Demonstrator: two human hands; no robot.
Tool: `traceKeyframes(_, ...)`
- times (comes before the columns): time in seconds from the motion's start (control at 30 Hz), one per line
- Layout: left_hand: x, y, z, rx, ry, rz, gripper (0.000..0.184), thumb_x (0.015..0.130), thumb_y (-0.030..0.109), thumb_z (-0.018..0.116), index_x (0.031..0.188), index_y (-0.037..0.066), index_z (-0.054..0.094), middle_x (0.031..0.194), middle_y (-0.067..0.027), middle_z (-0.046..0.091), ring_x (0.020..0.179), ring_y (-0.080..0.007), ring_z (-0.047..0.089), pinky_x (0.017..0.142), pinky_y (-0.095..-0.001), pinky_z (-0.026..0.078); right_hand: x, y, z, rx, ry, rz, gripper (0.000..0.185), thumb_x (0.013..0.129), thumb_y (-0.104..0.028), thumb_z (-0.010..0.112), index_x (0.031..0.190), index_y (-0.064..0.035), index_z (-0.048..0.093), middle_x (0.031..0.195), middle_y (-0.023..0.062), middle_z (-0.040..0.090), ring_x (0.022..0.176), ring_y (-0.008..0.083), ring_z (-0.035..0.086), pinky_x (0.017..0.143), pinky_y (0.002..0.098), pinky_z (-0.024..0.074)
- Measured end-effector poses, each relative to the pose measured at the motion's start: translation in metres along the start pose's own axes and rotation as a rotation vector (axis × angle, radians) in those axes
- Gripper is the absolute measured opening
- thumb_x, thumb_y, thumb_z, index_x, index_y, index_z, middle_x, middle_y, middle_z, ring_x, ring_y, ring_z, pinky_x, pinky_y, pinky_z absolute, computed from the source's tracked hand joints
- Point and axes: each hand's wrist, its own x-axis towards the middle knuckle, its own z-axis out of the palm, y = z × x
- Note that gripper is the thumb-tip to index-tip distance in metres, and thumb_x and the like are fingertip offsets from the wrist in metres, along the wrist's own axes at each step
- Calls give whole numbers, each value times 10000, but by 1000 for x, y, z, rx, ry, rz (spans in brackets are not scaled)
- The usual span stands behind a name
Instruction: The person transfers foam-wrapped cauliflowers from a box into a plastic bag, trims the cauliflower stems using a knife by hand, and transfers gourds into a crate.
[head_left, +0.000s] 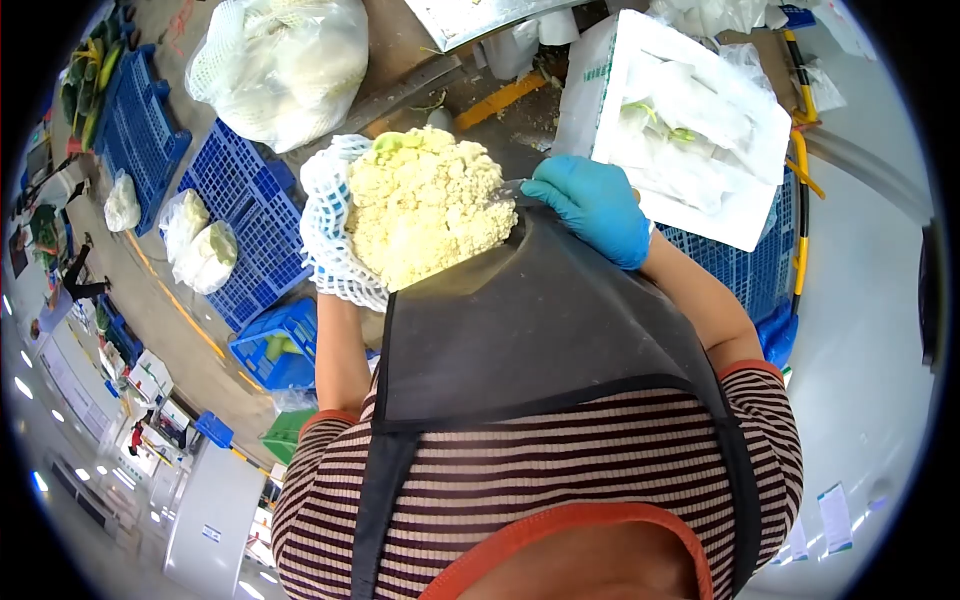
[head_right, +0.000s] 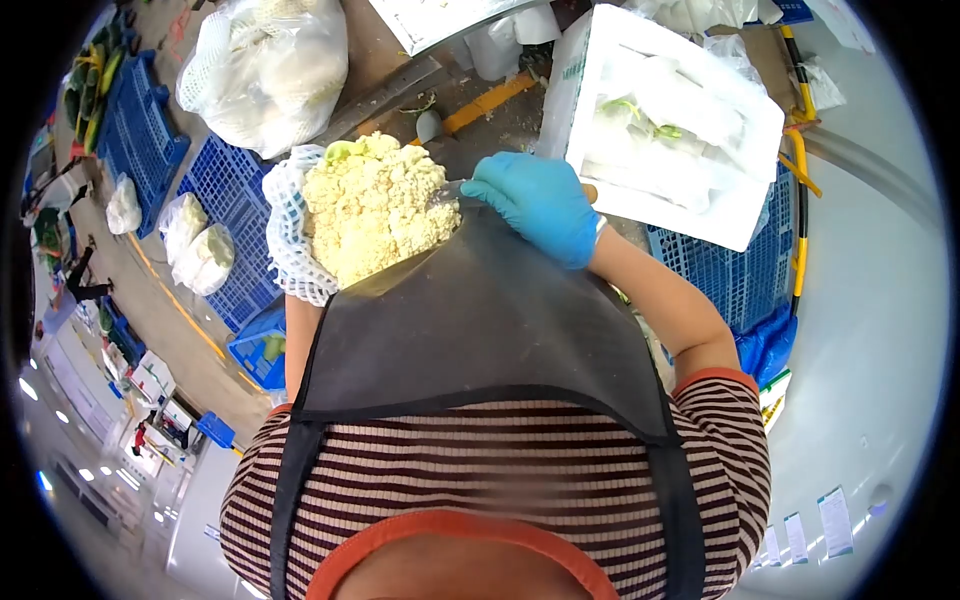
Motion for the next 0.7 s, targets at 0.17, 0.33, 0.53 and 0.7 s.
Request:
traceKeyframes(0.17, -1, 6, 17, -66, 18, 2, 268, 956, 192, 590, 1157, 17, 564, 1155, -73, 606, 1050, -177, 573, 940, -303, 460, 12, -4, -9, -64, 181, -61, 229, 933, -304, 582, 928, -81, 635, 856, 104, 622, 753, 315, 611, 672, 381, 486)
traceKeyframes(0.33, -7, 14, 37, -141, -16, -12, 281, 945, 203, 601, 1163, 28, 568, 1173, -82, 604, 1074, -198, 579, 951, -332, 473, 15, 5, 8, -102, -7, -32, 233, 931, -302, 585, 928, -78, 650, 858, 108, 632, 776, 317, 615, 680, 380, 486)
traceKeyframes(0.53, -13, 20, 44, -100, -40, -11, 315, 992, 247, 517, 1187, 2, 551, 1206, -78, 559, 1098, -179, 559, 971, -319, 452, 14, 7, 0, 81, 148, 37, 224, 934, -290, 585, 937, -77, 657, 864, 108, 630, 778, 314, 614, 677, 375, 488)
traceKeyframes(0.7, -10, 18, 34, -51, -34, -19, 323, 1005, 264, 499, 1187, -1, 529, 1216, -77, 542, 1097, -170, 552, 983, -311, 439, 18, 5, 8, -49, 123, -26, 217, 937, -287, 584, 927, -81, 650, 834, 104, 619, 763, 313, 606, 665, 380, 484)
